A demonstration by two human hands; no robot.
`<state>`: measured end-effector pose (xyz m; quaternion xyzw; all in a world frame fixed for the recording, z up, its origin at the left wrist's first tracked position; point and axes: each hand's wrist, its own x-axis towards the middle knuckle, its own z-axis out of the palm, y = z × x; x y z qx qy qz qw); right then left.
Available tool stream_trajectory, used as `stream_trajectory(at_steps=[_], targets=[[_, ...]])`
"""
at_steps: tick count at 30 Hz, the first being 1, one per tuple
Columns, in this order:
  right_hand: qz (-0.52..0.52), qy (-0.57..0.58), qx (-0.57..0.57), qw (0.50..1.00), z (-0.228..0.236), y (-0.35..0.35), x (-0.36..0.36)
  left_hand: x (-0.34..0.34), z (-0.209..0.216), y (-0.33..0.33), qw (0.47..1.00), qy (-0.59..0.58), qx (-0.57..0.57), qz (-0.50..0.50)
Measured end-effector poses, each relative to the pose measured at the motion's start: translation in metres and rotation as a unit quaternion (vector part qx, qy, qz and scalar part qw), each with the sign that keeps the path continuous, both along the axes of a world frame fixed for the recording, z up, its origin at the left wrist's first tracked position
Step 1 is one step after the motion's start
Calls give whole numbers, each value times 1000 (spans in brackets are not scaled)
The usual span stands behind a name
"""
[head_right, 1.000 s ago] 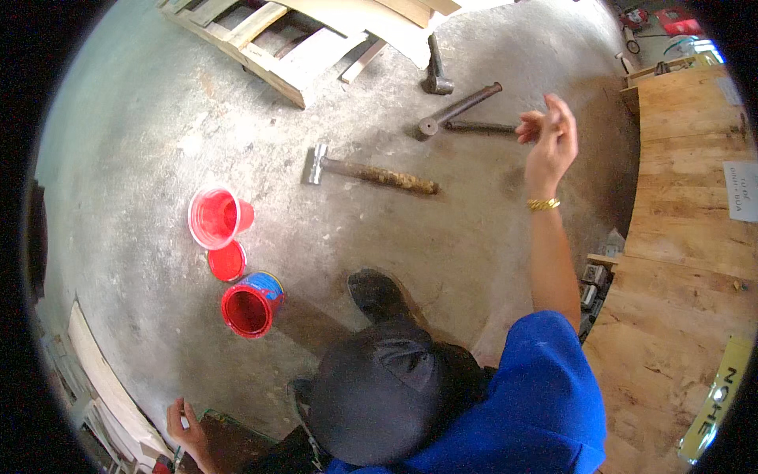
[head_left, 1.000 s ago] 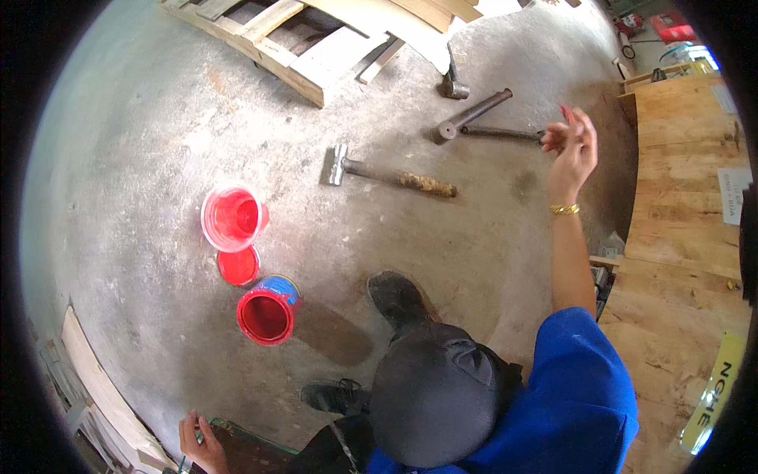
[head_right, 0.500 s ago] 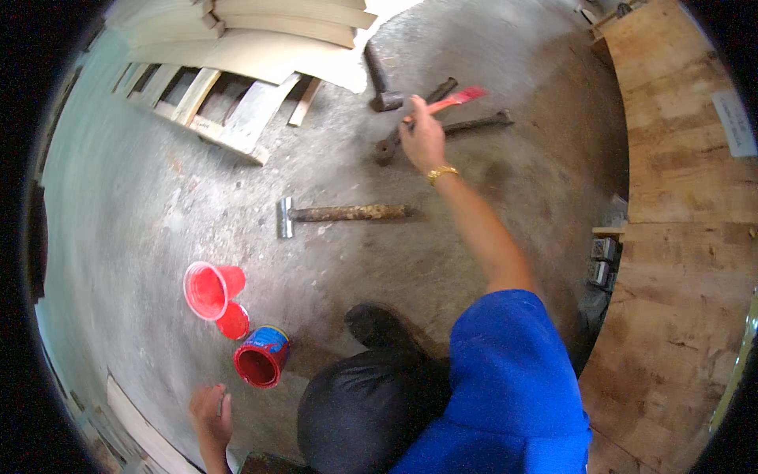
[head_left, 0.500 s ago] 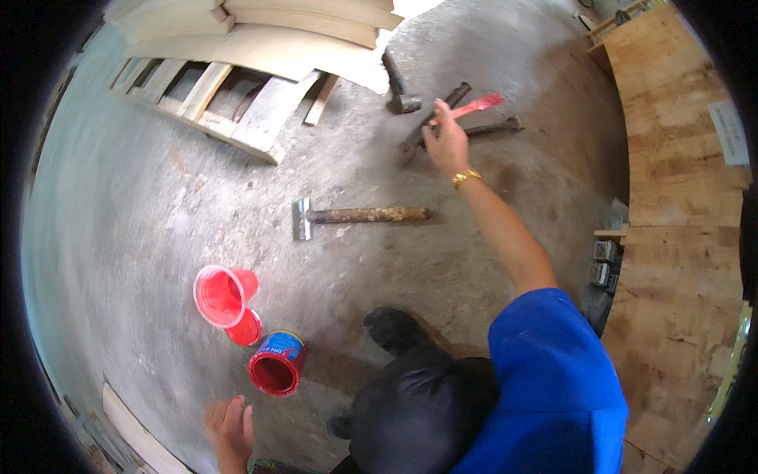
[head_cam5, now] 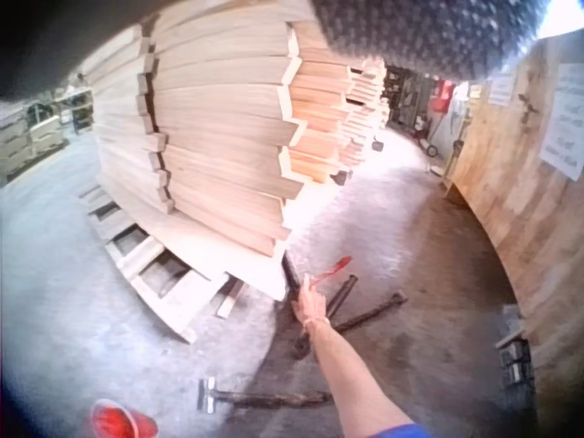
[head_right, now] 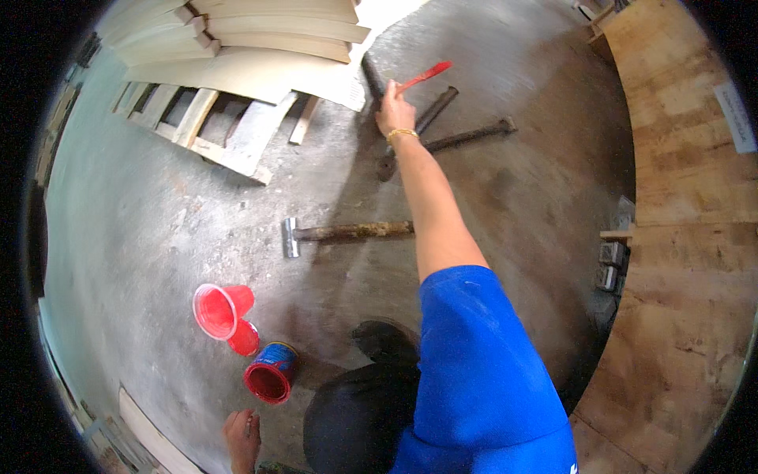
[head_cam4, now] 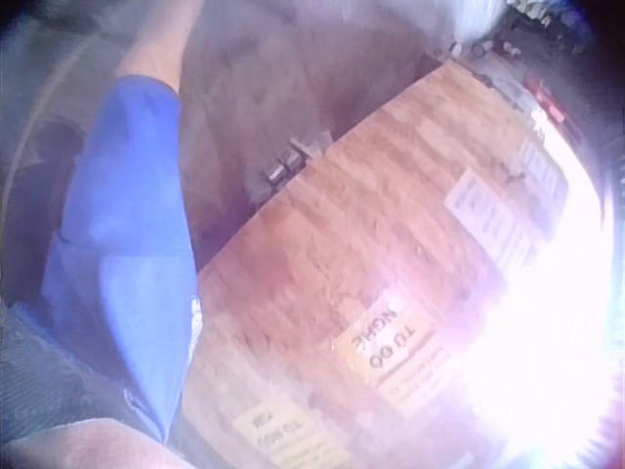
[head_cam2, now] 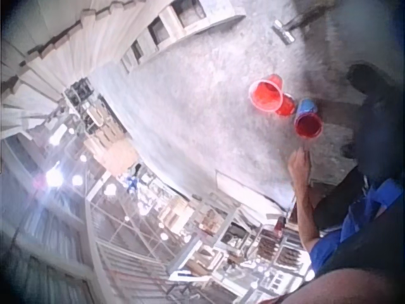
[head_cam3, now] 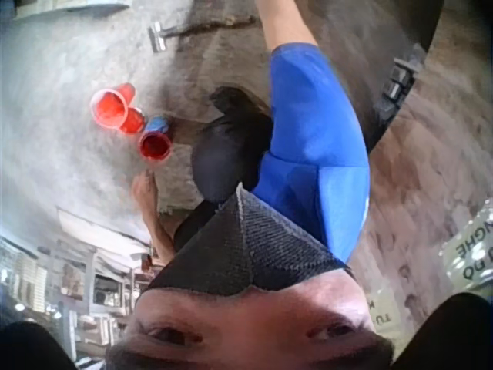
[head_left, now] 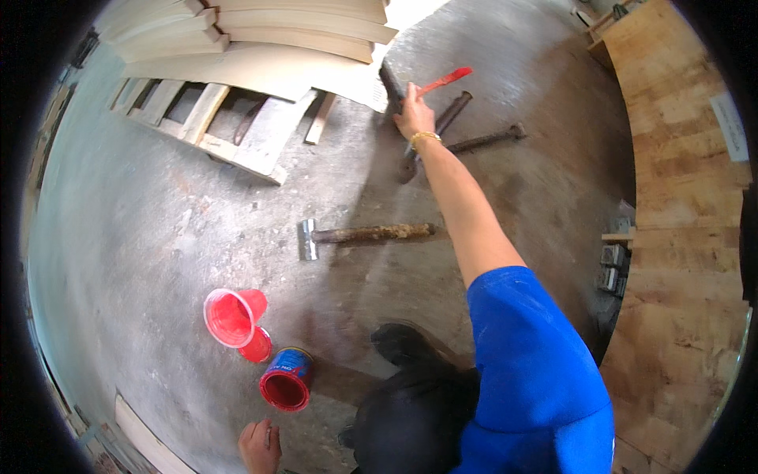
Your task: The person repeatedly picks up metal hammer heads, applies red paint with a brush, and places the painted parts on a wooden crate. The person handles multiple hammer heads one at a time, dipping the brush into a red paint container and coating the metal surfaces before stacking them.
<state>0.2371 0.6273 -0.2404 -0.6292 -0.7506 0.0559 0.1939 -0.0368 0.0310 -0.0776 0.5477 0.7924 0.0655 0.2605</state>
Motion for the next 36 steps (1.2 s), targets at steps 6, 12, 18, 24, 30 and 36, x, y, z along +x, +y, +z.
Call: stream_trajectory(at_steps=[6, 12, 18, 24, 30, 36], targets=[[-20, 137, -12, 990, 41, -38, 26, 8, 2, -2, 998, -27, 53, -25], [22, 253, 76, 964, 113, -122, 89, 11, -3, 9, 992, -59, 95, -56], [70, 450, -22, 890, 167, -236, 119, 17, 13, 55, 946, -6, 284, -157], [331, 437, -124, 827, 237, -296, 21, 56, 72, 98, 880, 136, 431, -148], [609, 308, -262, 682, 281, -347, -97, 40, 88, 60, 898, 274, 345, -22], [748, 355, -376, 416, 300, -357, -151, 20, 56, -51, 944, 62, 235, 224]])
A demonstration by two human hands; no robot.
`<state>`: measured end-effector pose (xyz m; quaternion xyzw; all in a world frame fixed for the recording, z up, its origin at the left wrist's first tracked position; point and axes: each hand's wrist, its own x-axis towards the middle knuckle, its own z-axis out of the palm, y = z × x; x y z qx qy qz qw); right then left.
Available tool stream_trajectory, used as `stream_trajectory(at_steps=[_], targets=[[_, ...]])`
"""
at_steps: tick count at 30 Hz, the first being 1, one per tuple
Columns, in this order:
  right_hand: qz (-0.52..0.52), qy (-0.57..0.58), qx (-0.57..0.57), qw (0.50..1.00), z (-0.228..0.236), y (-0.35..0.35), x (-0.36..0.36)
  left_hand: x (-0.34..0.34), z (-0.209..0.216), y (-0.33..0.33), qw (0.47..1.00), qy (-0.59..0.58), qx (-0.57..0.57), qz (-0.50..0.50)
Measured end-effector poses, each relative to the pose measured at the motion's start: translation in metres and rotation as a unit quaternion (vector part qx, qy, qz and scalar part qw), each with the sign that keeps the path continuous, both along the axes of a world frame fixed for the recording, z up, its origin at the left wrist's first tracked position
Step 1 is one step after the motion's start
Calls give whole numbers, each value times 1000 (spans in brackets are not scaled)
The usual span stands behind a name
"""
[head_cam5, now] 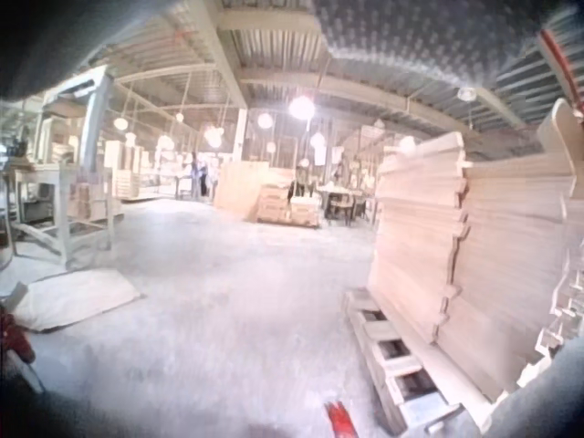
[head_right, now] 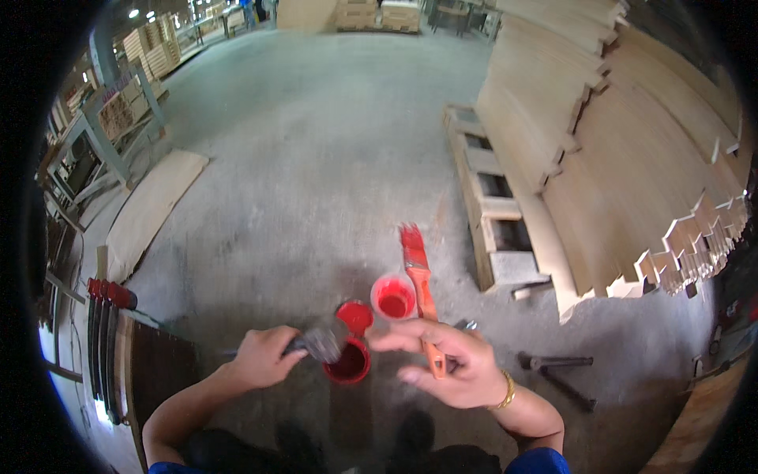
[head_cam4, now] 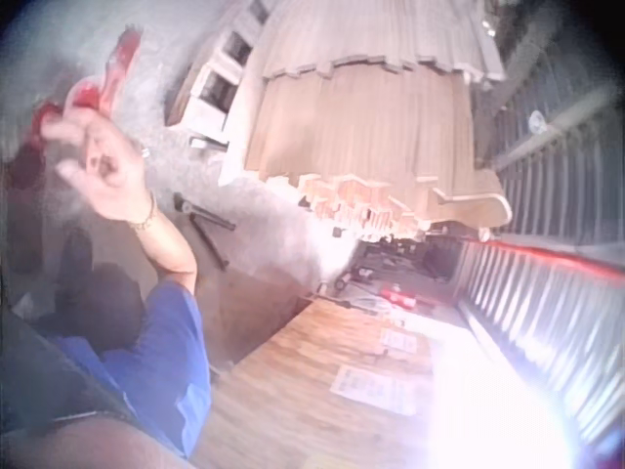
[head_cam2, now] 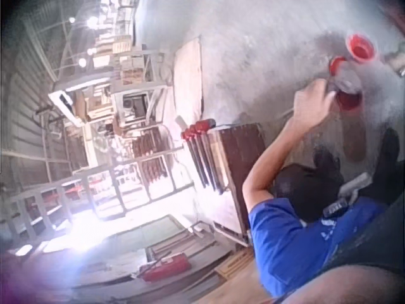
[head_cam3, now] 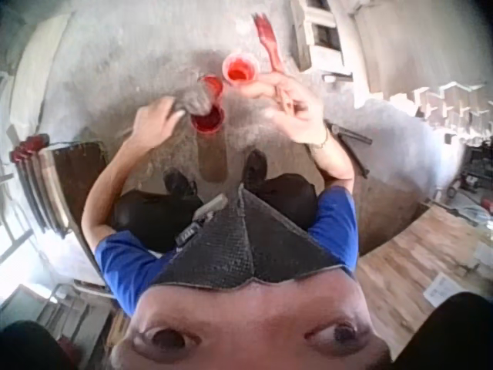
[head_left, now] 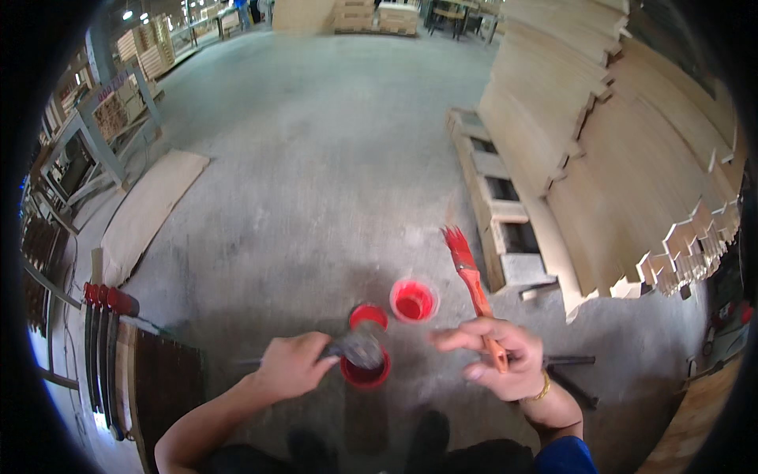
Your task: The person repeatedly picks up metal hammer heads, applies red paint with a brush, and places the painted parts on a wooden crate. The person handles multiple hammer heads one at a time, dipping the brush into a red paint container and coating the metal surfaces before stacking them.
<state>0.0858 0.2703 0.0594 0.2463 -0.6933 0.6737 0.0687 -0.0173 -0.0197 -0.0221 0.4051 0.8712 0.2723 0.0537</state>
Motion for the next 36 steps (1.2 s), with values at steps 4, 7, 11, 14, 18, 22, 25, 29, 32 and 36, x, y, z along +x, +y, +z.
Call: stream_trajectory(at_steps=[4, 7, 11, 14, 18, 22, 25, 29, 32, 36], targets=[[-14, -104, -68, 992, -50, 8, -5, 15, -68, -72, 955, -231, -52, 177], [-132, -135, 11, 982, -78, 5, -4, 37, -116, -91, 913, -323, -25, 247], [-140, -124, 13, 982, -122, -14, -4, 58, -139, -106, 879, -392, -9, 272], [-85, -134, 87, 983, -140, -28, -12, 65, -139, -91, 855, -441, -16, 271], [-18, 25, 316, 948, -176, -58, -37, 41, -122, -70, 865, -444, -45, 230], [60, 59, 470, 879, -202, -69, -57, 25, -102, -58, 905, -370, -26, 207], [67, 65, 476, 874, -207, -68, -58, 17, -81, -55, 923, -317, -38, 214], [-33, 22, 325, 945, -184, -55, -52, 11, -49, -56, 945, -250, -47, 207], [-160, -198, 161, 954, -172, -24, -38, 5, -36, -58, 964, -198, -46, 171], [-264, -283, -225, 894, -179, 7, -21, -10, -15, -49, 975, -173, -69, 120]])
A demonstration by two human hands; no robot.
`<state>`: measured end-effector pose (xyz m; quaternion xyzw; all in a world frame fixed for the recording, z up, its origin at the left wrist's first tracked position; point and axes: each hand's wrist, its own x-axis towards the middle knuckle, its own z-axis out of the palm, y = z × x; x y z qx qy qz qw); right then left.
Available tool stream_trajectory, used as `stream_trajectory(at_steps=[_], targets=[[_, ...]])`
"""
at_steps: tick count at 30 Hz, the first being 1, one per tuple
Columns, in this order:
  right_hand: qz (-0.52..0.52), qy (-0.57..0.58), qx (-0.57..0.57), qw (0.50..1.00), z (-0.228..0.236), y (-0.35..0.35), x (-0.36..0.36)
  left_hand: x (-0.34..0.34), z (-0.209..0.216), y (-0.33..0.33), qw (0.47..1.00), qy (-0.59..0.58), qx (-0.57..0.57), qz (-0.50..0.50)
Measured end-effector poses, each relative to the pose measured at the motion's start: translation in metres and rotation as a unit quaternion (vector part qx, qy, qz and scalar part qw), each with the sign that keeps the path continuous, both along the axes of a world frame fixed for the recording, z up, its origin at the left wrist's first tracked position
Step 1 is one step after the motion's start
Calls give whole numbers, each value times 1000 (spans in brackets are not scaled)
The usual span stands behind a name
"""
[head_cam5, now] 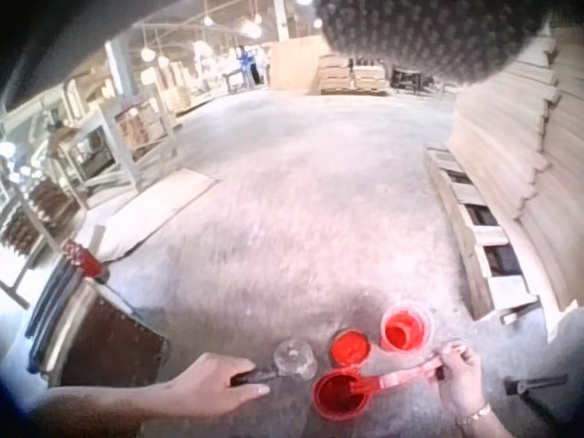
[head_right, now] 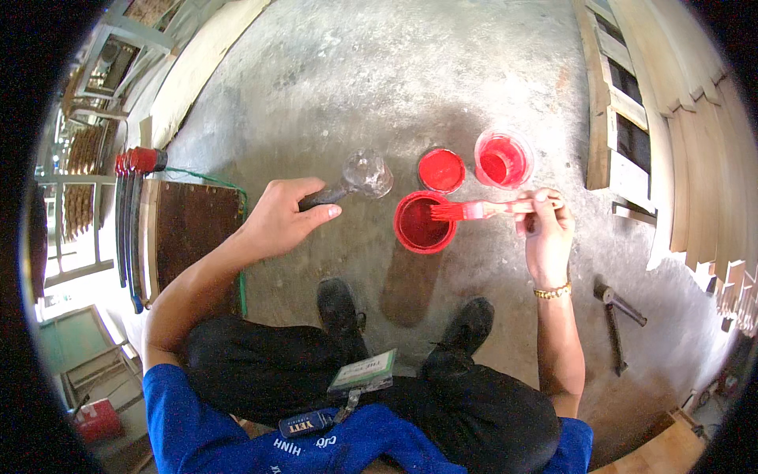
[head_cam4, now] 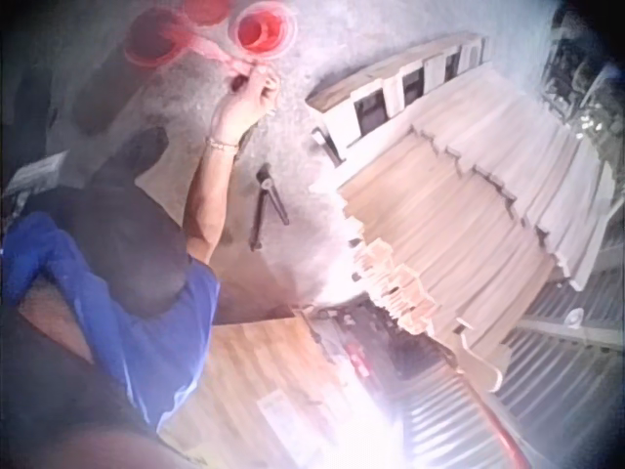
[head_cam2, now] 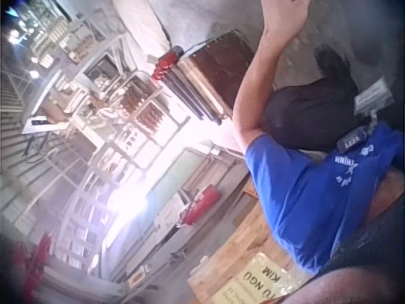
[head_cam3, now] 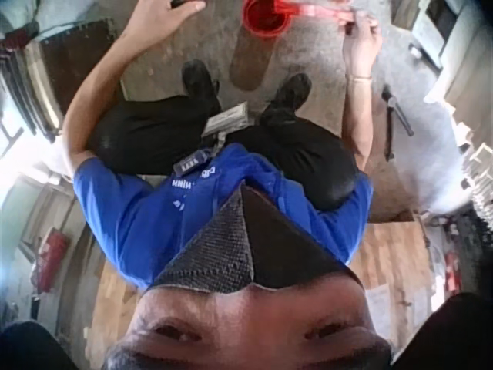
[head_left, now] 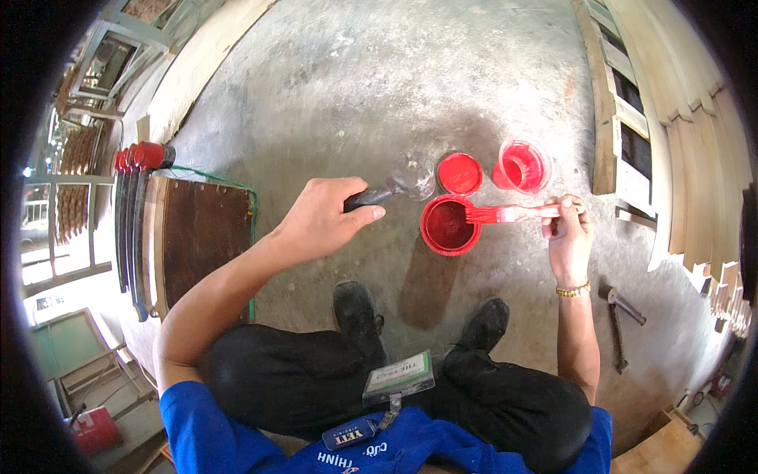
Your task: The person repeatedly picks up metal hammer heads, applies red paint with a brush, and places the painted parts on a wooden crate. The person handles multiple hammer heads one at a time, dipping the brush into a red paint container and coating the metal surfaces before stacking them.
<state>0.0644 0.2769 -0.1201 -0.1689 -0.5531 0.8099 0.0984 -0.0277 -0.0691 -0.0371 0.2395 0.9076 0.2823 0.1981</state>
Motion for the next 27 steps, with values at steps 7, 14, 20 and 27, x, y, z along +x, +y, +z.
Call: stream_trajectory(at_steps=[7, 14, 20, 27], targets=[[-85, 45, -278, 956, 12, 8, 23, -3, 18, 33, 974, -221, 41, 34], [1, 290, 84, 953, 108, -8, 15, 13, 23, 50, 964, -262, 46, -13], [8, 238, 127, 963, 106, 2, 13, 18, 30, 59, 960, -272, 57, -34], [-27, 243, 49, 968, 108, 6, 22, 18, 31, 57, 959, -255, 113, -51]])
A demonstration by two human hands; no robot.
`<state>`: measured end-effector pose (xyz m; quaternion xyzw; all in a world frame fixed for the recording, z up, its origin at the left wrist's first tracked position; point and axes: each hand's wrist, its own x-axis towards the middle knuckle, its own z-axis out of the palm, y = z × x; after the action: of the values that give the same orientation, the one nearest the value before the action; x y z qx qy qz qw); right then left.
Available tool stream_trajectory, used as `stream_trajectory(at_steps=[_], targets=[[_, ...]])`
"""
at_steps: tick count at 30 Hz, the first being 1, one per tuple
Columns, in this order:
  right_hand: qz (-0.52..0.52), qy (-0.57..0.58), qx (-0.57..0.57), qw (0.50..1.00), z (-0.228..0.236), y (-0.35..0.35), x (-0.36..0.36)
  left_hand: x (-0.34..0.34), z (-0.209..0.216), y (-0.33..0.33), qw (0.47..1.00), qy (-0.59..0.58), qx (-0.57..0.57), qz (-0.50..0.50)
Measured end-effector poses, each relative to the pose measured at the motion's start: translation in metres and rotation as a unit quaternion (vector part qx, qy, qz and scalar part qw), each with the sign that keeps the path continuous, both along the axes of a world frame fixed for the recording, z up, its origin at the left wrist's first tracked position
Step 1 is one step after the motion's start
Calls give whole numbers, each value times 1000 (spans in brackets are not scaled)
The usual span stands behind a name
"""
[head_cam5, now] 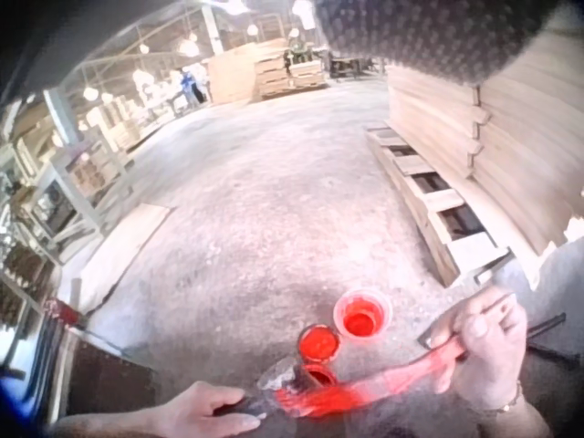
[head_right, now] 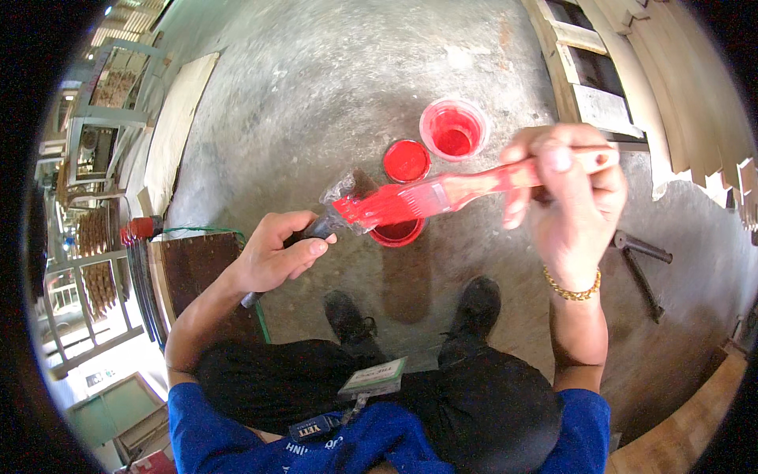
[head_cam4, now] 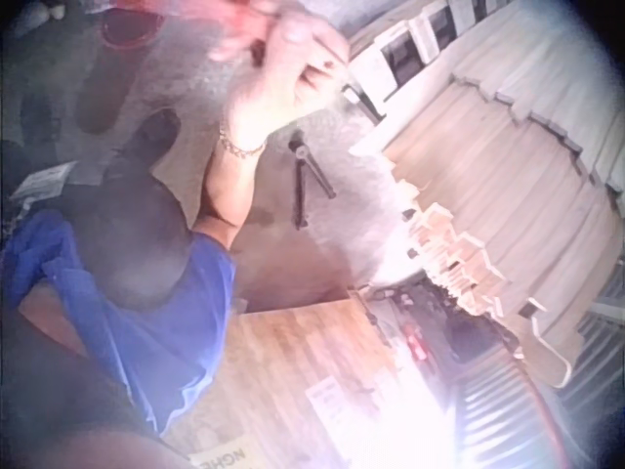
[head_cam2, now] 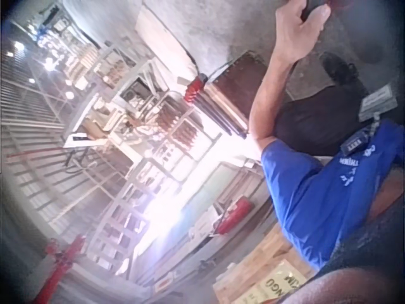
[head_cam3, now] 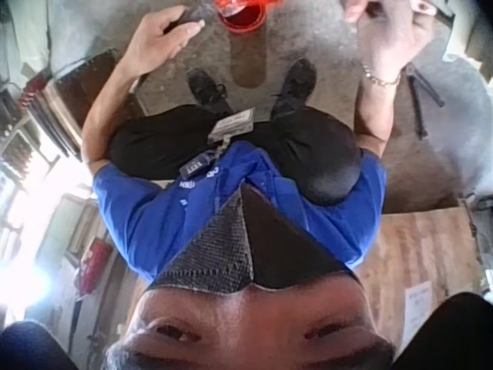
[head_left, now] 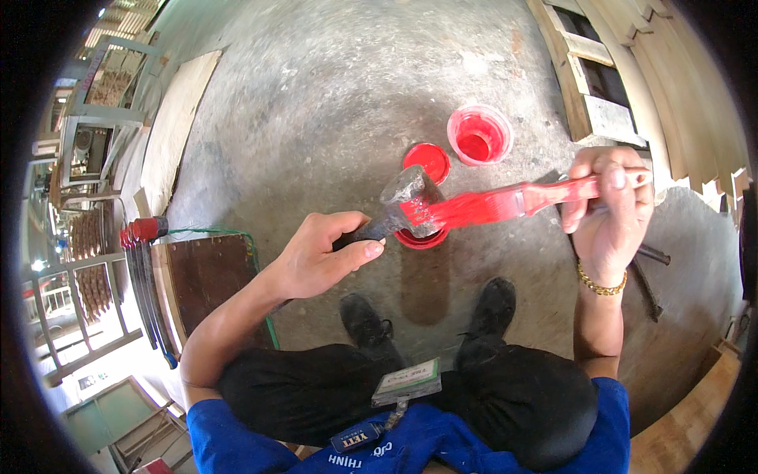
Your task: The person repeatedly picks up metal hammer heads, applies red paint with a brush, and places the painted parts on a wooden crate. The person handles multiple hammer heads one at a time, dipping the brush into a red paint container and coating the metal surfaces before stacking them.
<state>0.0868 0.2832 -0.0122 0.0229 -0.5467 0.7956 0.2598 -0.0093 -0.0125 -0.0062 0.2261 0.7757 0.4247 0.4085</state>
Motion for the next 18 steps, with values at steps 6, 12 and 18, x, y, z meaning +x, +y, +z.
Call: stream_trajectory(at_steps=[6, 12, 18], targets=[[0, 3, 117, 993, 4, -11, -13, 4, -2, 7, 999, -18, -35, -11], [-86, 71, 169, 979, -2, -10, -2, 3, -10, 3, 999, -12, -39, 1], [77, 200, 378, 901, -15, -13, -1, -6, -17, 8, 997, -64, -44, 26]])
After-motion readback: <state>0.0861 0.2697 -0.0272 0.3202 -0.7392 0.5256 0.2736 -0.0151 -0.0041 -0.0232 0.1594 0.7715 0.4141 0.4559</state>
